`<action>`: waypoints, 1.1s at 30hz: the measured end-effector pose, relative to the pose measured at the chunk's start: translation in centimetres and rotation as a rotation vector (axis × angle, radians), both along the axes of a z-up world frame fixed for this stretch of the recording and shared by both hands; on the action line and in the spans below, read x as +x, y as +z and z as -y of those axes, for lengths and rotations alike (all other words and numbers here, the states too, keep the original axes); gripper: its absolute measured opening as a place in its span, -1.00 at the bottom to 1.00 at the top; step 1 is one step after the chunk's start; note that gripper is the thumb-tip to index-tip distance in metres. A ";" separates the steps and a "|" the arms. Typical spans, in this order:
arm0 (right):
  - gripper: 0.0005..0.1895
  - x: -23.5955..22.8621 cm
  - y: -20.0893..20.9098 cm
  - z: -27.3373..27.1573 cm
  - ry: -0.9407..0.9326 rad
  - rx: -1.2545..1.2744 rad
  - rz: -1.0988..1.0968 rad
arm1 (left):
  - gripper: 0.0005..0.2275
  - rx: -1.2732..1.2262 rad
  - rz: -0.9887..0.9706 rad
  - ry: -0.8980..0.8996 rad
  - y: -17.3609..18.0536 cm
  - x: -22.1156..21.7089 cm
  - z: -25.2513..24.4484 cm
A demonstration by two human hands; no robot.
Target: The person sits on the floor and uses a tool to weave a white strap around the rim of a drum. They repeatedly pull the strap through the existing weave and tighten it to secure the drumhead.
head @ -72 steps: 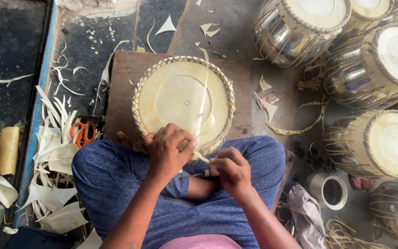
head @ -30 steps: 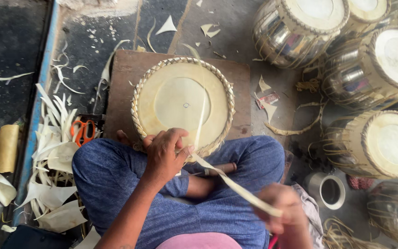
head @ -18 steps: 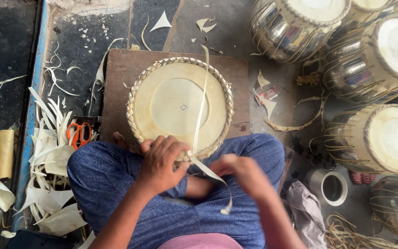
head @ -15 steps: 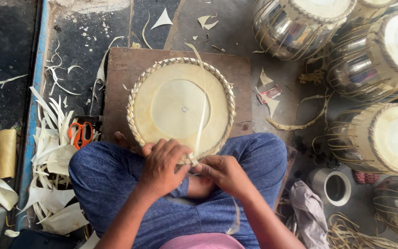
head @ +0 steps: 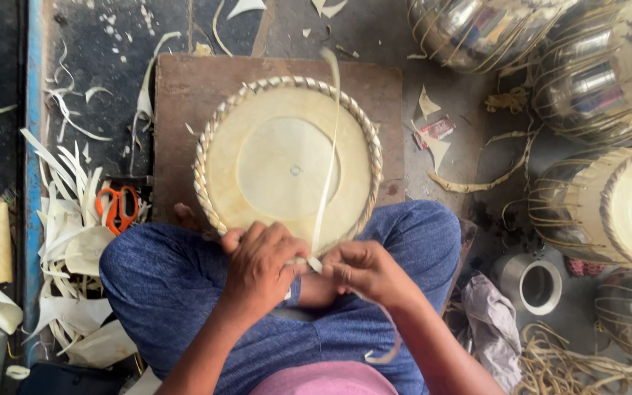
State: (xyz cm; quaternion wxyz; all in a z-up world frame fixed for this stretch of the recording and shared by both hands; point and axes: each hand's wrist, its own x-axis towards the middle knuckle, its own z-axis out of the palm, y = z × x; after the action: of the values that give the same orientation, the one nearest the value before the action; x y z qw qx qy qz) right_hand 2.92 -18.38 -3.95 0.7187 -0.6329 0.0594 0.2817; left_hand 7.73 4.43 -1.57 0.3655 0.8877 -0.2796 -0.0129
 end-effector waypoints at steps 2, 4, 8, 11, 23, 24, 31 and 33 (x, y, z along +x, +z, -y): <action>-0.73 -0.2 -0.6 0.8 0.003 -0.054 -0.046 | -0.79 -0.003 0.005 0.010 0.0 0.5 0.1; -0.72 0.1 -1.5 1.9 -0.034 -0.165 -0.061 | -0.79 0.000 0.010 -0.002 0.3 1.3 -0.1; -0.72 0.3 -5.0 3.0 0.228 -0.979 0.291 | -0.78 0.009 0.034 -0.049 0.5 1.9 -0.7; -0.80 -1.8 -6.8 1.6 0.415 -1.343 0.553 | -0.73 0.025 0.015 -0.074 0.5 1.8 -0.9; -0.62 0.0 9.8 6.7 -0.110 -0.401 0.738 | -0.72 -0.080 0.211 0.028 -1.3 0.4 0.0; -0.64 0.2 10.5 6.1 -0.218 -0.247 0.750 | -0.73 -0.097 0.238 0.047 -1.7 0.3 0.2; -0.57 4.2 10.5 -0.7 -0.724 0.223 0.881 | -0.80 -0.141 0.283 0.079 -3.1 0.1 0.4; -0.58 5.1 10.4 -2.3 -0.754 0.233 0.932 | -0.83 -0.154 0.277 0.080 -3.2 0.0 0.4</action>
State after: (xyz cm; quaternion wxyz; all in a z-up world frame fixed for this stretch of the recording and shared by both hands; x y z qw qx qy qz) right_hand 8.02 -16.09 6.42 0.7838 -0.5421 -0.0725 -0.2940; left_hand 7.76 4.00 -4.77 0.3905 0.8609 -0.2918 0.1458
